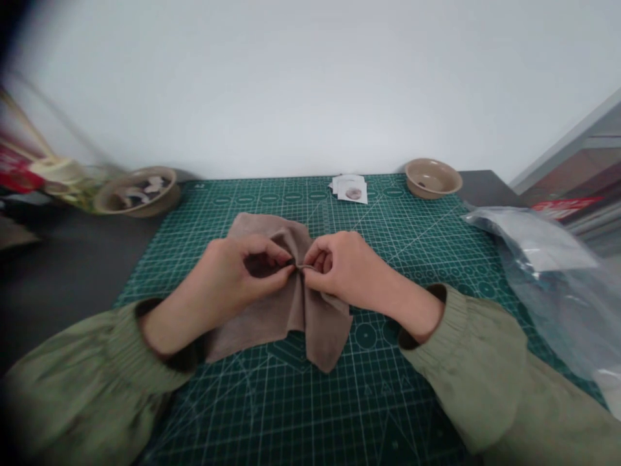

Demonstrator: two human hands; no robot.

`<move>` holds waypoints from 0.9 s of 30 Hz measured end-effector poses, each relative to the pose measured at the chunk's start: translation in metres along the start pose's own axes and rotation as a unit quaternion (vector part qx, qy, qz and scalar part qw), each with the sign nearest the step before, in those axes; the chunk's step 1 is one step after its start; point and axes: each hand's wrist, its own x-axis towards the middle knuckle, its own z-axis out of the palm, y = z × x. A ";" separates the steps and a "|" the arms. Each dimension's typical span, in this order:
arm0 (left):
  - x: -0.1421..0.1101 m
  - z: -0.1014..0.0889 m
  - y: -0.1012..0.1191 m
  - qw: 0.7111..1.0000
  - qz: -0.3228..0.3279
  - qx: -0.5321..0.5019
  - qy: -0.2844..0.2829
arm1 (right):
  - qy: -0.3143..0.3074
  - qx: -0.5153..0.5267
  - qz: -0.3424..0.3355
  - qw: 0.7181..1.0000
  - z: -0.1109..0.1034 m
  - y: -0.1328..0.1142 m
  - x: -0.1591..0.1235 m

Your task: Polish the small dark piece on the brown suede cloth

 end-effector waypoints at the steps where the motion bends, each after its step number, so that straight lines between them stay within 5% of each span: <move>1: 0.000 -0.001 -0.001 1.000 0.004 0.001 -0.005 | 0.008 0.002 0.000 1.000 -0.002 0.000 -0.001; 5: -0.001 -0.011 -0.008 0.998 0.032 0.021 -0.041 | 0.062 0.002 0.000 0.998 -0.005 0.002 -0.001; 12: 0.001 -0.022 -0.012 0.992 0.082 -0.021 -0.093 | 0.064 0.004 0.012 0.998 -0.005 0.001 0.002; 27: 0.001 -0.027 -0.010 0.988 0.104 -0.009 -0.111 | 0.057 0.003 0.019 0.998 -0.003 0.003 0.002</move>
